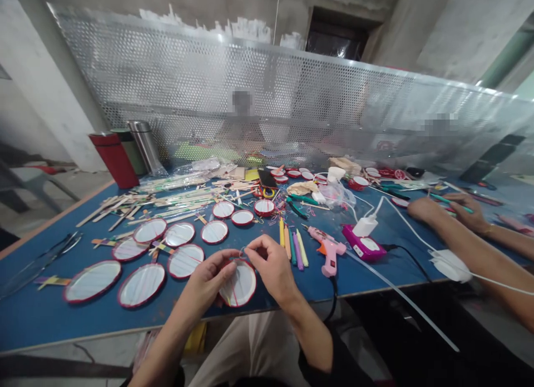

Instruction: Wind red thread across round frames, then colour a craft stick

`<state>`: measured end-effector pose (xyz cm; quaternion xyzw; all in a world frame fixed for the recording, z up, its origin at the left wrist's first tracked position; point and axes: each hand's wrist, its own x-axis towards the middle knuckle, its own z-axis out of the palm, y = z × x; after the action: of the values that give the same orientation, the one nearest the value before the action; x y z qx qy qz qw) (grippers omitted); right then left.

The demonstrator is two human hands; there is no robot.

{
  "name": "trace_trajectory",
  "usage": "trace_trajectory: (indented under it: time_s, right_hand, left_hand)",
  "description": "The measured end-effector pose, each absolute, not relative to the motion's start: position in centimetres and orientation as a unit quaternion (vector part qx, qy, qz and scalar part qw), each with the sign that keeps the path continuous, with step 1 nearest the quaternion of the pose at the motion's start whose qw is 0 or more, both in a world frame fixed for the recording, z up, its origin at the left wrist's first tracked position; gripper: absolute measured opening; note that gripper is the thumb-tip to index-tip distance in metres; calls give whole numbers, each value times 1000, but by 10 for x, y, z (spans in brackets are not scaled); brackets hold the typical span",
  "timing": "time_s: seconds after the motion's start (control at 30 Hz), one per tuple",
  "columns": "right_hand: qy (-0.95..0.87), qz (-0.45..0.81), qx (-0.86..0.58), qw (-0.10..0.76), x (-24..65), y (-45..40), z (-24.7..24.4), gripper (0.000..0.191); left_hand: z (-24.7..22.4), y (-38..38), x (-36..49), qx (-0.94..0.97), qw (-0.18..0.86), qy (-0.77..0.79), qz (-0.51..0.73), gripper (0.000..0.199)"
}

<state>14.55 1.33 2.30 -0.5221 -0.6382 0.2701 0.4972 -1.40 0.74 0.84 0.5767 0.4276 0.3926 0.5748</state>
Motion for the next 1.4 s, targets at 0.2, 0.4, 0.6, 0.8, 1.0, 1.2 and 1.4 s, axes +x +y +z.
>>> trace_trajectory:
  time_s: [0.2,0.4,0.6,0.8,1.0,1.2,1.4]
  right_hand:
    - [-640,261,-483,538,145,9,22,10]
    - [-642,283,-443,559,142,5,20,10]
    - [-635,338,-407,563,144,5,20,6]
    - [-668,293,-431,531,146,3,22,8]
    - [-764,148,-449,439,153,5,20,20]
    - [-675,259,-488,489,152,1,19,13]
    - [-464,528,-448,552,148,1,19,18]
  left_hand:
    - [8,7,-15,576,591,409,388,46]
    - [8,10,-14,536,611,387,435,50]
    - [8,8,-15,538,613,395,422,35]
    - [9,8,-14,520,594,422,446,29]
    - [10,8,-14,529,571,433,454,30]
    - [7,8,-13,533,572,446,435,28]
    - [9,8,-11,530,579,451,424,29]
